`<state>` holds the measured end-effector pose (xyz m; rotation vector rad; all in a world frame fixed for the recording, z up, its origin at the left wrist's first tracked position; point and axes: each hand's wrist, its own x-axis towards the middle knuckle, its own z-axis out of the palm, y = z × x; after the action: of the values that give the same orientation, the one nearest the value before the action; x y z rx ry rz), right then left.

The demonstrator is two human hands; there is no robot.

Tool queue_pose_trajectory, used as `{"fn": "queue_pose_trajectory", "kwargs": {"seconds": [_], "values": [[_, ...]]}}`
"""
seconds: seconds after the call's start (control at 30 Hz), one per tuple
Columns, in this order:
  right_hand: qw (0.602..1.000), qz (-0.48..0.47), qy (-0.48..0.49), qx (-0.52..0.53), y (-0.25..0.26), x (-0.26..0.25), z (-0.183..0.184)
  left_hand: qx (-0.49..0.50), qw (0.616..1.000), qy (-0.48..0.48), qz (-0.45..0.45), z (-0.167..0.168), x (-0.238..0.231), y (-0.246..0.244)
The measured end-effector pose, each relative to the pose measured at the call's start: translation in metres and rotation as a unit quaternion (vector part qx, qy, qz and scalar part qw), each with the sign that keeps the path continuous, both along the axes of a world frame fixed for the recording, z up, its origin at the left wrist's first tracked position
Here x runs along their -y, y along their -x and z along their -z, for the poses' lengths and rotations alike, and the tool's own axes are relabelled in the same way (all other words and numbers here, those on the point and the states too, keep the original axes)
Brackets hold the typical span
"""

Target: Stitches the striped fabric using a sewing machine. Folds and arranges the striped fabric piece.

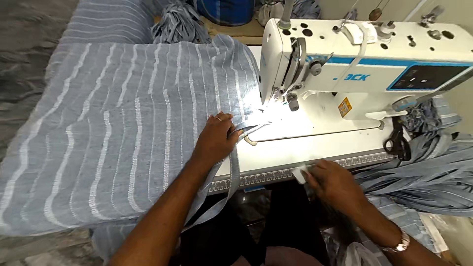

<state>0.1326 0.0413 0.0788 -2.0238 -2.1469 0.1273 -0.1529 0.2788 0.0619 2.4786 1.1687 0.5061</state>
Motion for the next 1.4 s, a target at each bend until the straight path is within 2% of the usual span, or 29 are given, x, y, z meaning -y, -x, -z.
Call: {"fn": "queue_pose_trajectory", "kwargs": {"seconds": [0.1, 0.23, 0.33, 0.4, 0.43, 0.5, 0.53, 0.57, 0.6, 0.7, 0.8, 0.83, 0.93, 1.0, 1.07, 1.23, 1.4], "values": [[0.99, 0.106, 0.066, -0.073, -0.045, 0.043, 0.011, 0.017, 0.999, 0.039, -0.019, -0.01, 0.002, -0.002], [0.963, 0.246, 0.101, -0.041, -0.06, 0.067, 0.035, 0.011, 0.984, 0.104, -0.146, -0.049, 0.029, -0.025], [0.962, 0.23, 0.088, -0.12, -0.052, 0.062, 0.018, 0.078, 0.96, 0.214, -0.165, -0.071, 0.044, -0.032], [0.944, 0.207, 0.043, -0.254, -0.033, 0.035, -0.005, 0.156, 0.952, 0.226, -0.135, -0.077, 0.056, -0.038], [0.919, 0.194, 0.03, -0.342, -0.02, 0.016, -0.017, 0.169, 0.955, 0.227, -0.091, -0.078, 0.068, -0.047], [0.817, 0.162, 0.078, -0.548, 0.004, -0.035, -0.037, 0.119, 0.96, 0.248, 0.059, -0.079, 0.096, -0.068], [0.767, 0.145, 0.118, -0.614, 0.01, -0.063, -0.041, 0.046, 0.957, 0.253, 0.136, -0.081, 0.104, -0.078], [0.735, 0.14, 0.151, -0.647, 0.012, -0.088, -0.041, -0.032, 0.954, 0.239, 0.179, -0.085, 0.105, -0.085], [0.719, 0.145, 0.169, -0.659, 0.011, -0.107, -0.039, -0.061, 0.96, 0.207, 0.176, -0.085, 0.098, -0.087], [0.739, 0.183, 0.172, -0.625, -0.003, -0.134, -0.033, -0.009, 0.998, 0.011, 0.068, -0.058, 0.049, -0.078], [0.761, 0.208, 0.179, -0.589, -0.012, -0.146, -0.035, -0.114, 0.99, -0.017, 0.083, -0.013, 0.025, -0.068], [0.785, 0.212, 0.171, -0.556, -0.012, -0.15, -0.037, -0.14, 0.986, -0.023, 0.088, -0.007, 0.027, -0.066], [0.91, 0.206, 0.108, -0.344, -0.012, -0.159, -0.027, -0.165, 0.981, -0.024, 0.094, -0.005, 0.031, -0.057], [0.945, 0.206, 0.104, -0.232, -0.006, -0.164, -0.025, -0.169, 0.981, -0.016, 0.098, -0.005, 0.029, -0.052], [0.953, 0.216, 0.107, -0.186, 0.001, -0.17, -0.028, -0.18, 0.979, -0.002, 0.097, -0.007, 0.025, -0.051], [0.951, 0.258, 0.074, -0.157, 0.006, -0.182, -0.028, -0.197, 0.977, 0.025, 0.077, -0.017, 0.009, -0.064], [0.957, 0.259, 0.044, -0.12, 0.013, -0.187, -0.026, -0.211, 0.975, 0.035, 0.069, -0.021, 0.007, -0.069]]}}
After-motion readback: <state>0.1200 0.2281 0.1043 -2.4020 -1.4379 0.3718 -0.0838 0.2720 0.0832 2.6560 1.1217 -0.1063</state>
